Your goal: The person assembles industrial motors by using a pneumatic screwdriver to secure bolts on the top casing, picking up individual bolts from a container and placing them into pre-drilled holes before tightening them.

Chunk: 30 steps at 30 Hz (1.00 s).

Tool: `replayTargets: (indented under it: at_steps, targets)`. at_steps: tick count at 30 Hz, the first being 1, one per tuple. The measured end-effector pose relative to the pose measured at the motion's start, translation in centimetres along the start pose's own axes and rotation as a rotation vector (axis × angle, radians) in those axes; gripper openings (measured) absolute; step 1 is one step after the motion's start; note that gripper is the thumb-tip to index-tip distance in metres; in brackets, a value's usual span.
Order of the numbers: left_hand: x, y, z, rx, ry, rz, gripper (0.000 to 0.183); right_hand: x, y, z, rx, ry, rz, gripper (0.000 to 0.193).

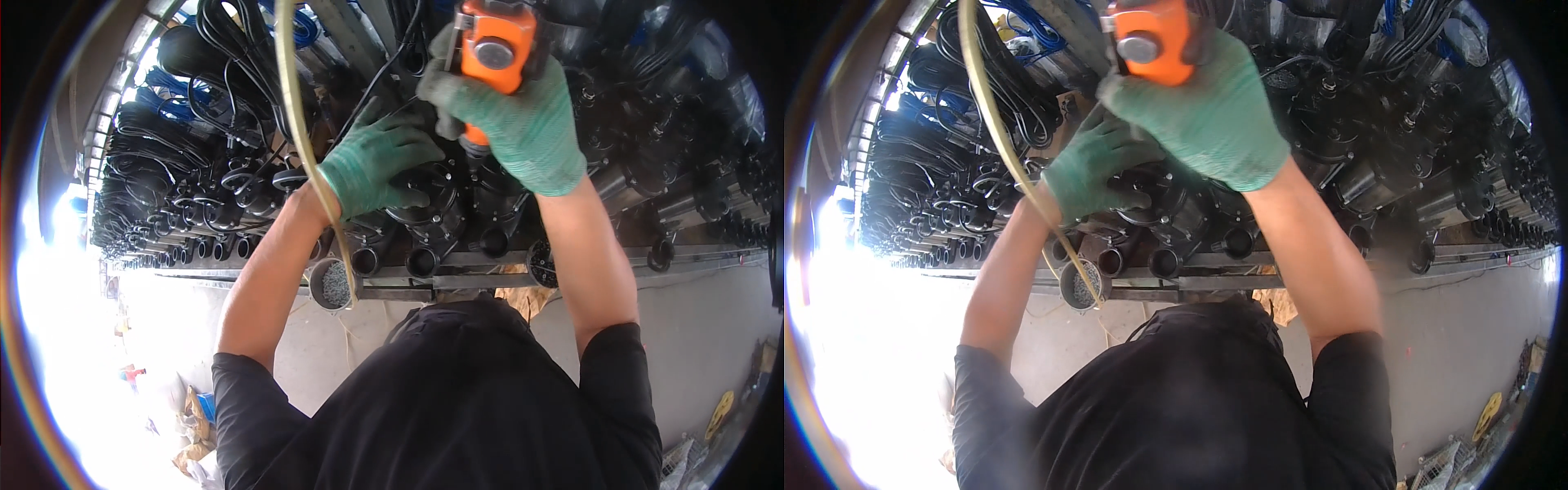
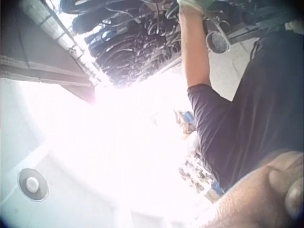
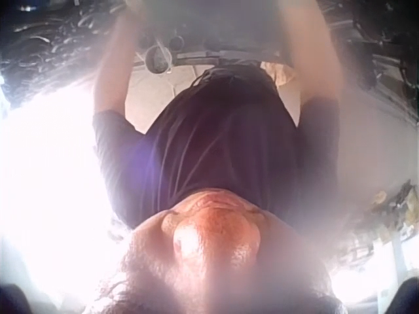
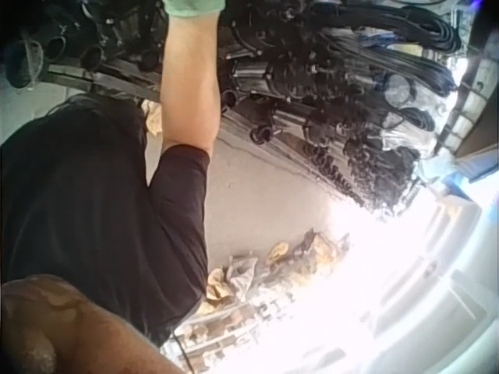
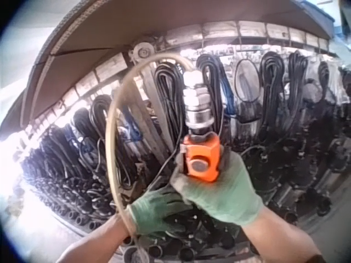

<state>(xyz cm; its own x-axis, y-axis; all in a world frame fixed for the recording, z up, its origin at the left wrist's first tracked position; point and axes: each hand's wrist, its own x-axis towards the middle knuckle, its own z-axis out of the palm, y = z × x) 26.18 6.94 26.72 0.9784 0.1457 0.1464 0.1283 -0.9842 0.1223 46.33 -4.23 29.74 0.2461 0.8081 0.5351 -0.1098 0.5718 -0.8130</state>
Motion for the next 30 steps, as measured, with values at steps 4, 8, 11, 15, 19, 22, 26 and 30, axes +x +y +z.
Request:
replayTargets:
  at_steps: [4, 8, 11, 15, 19, 22, 26, 30]
  targets:
    - [1.3, -0.1, 1.5, 0.019, -0.072, 0.075, 0.054, 0.4, 0.1, 1.7, -0.134, -0.015, -0.139, 0.027]
    - [2.3, 0.7, 1.1, -0.017, -0.190, -0.089, 0.047, 0.3, 0.8, 1.2, -0.258, 0.010, -0.250, 0.023]
    - [1.7, 0.1, 1.6, -0.036, -0.044, 0.021, 0.041, 0.0, 1.2, 0.6, -0.374, 0.003, -0.224, 0.023]
    - [1.8, 0.6, 1.5, -0.015, -0.062, -0.024, 0.039, -0.7, 2.3, 0.7, -0.133, 0.106, -0.140, 0.024]
    - [2.0, 0.8, 1.2, -0.115, -0.113, -0.087, 0.042, -1.3, 2.1, 0.4, -0.048, 0.111, -0.092, 0.026]
    - [2.0, 1.1, 1.1, -0.109, -0.150, -0.122, 0.043, -1.3, 1.9, 0.1, -0.060, 0.080, -0.099, 0.025]
    - [2.3, 1.5, 1.0, -0.077, -0.175, -0.142, 0.042, -1.2, 1.6, 0.2, -0.147, 0.088, -0.113, 0.024]
    - [2.6, 1.5, 0.5, -0.027, -0.222, -0.154, 0.041, -1.2, 1.8, -0.5, -0.059, -0.001, -0.148, 0.028]
